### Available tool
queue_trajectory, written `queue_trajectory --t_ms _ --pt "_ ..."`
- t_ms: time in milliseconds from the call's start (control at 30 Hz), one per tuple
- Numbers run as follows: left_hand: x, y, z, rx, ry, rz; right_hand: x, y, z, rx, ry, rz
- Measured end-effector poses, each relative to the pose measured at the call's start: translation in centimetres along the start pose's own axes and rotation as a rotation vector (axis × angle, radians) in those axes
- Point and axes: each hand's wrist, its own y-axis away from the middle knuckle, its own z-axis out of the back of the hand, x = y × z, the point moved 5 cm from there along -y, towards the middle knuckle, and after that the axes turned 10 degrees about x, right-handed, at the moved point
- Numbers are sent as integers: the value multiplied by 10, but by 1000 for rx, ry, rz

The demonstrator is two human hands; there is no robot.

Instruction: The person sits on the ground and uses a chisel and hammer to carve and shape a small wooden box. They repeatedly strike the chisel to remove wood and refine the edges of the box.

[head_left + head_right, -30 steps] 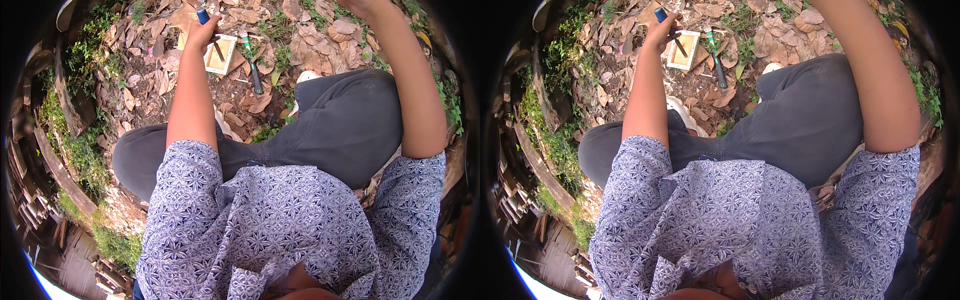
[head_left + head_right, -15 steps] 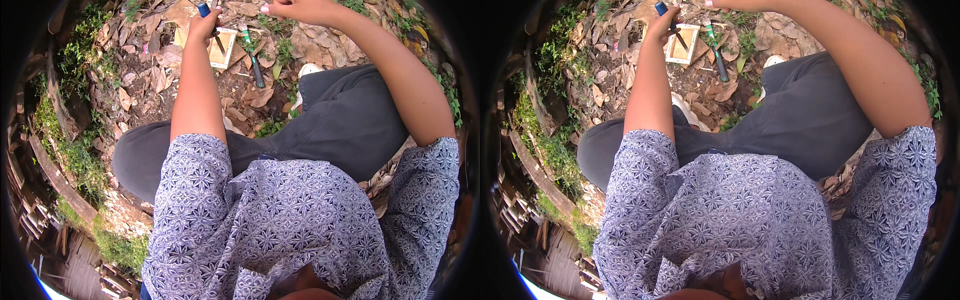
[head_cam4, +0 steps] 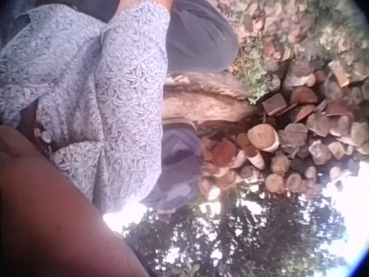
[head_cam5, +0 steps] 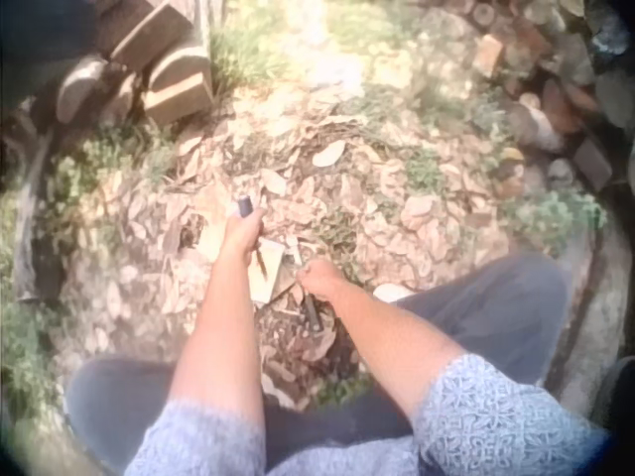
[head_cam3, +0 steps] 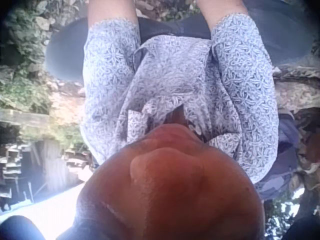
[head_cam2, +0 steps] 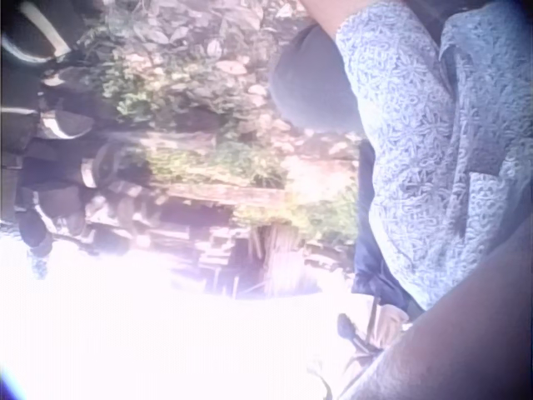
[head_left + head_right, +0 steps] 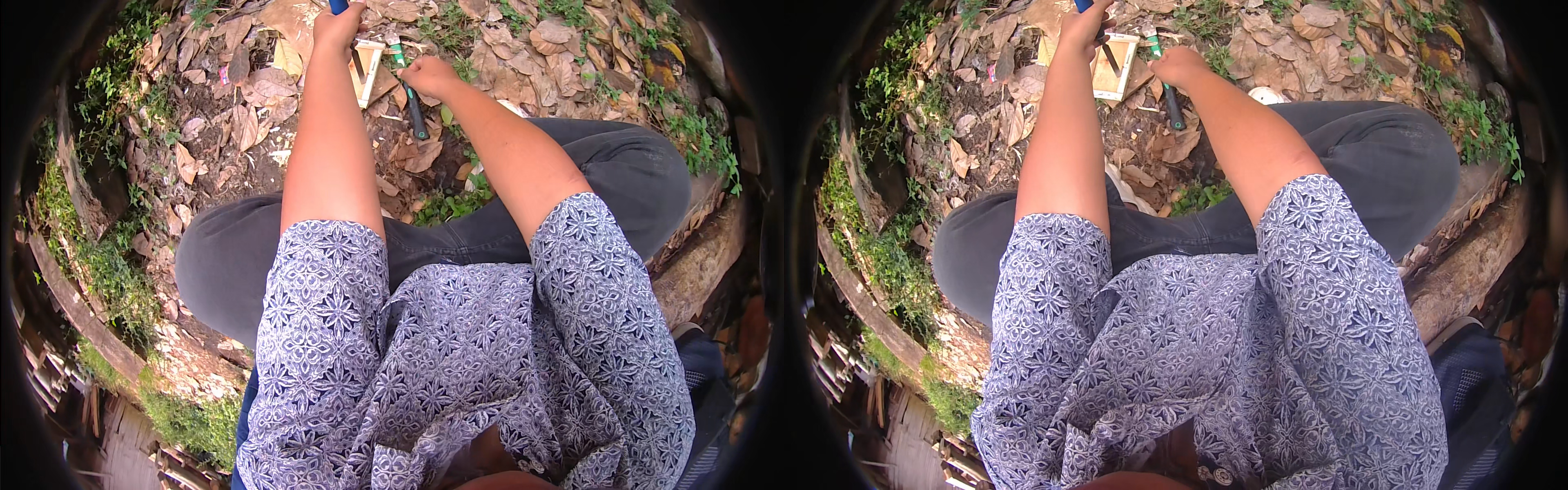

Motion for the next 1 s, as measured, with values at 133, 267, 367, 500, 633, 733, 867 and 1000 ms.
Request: queue_trajectory --t_ms 133,267,367,500,633,733,867,1000 --pt "-1 8 9 -22 10 -22 -53 4 -64 2 -84 -21" --pt "0 12 11 -12 74 7 -82 6 -74 -20 -84 -65" --pt "1 15 15 -11 80 31 -75 10 -71 -21 -38 -100" --pt "-2 18 10 -6 96 41 -65 18 -66 8 -49 -111" --pt "11 8 12 14 78 -27 -56 20 -67 13 -29 -129" --pt "10 9 6 17 70 -2 -58 14 -65 72 -13 -177" --pt "2 19 6 34 69 -9 -54 11 -60 65 -104 -235" --pt "2 20 2 3 134 -31 -57 -3 -64 30 -610 -185"
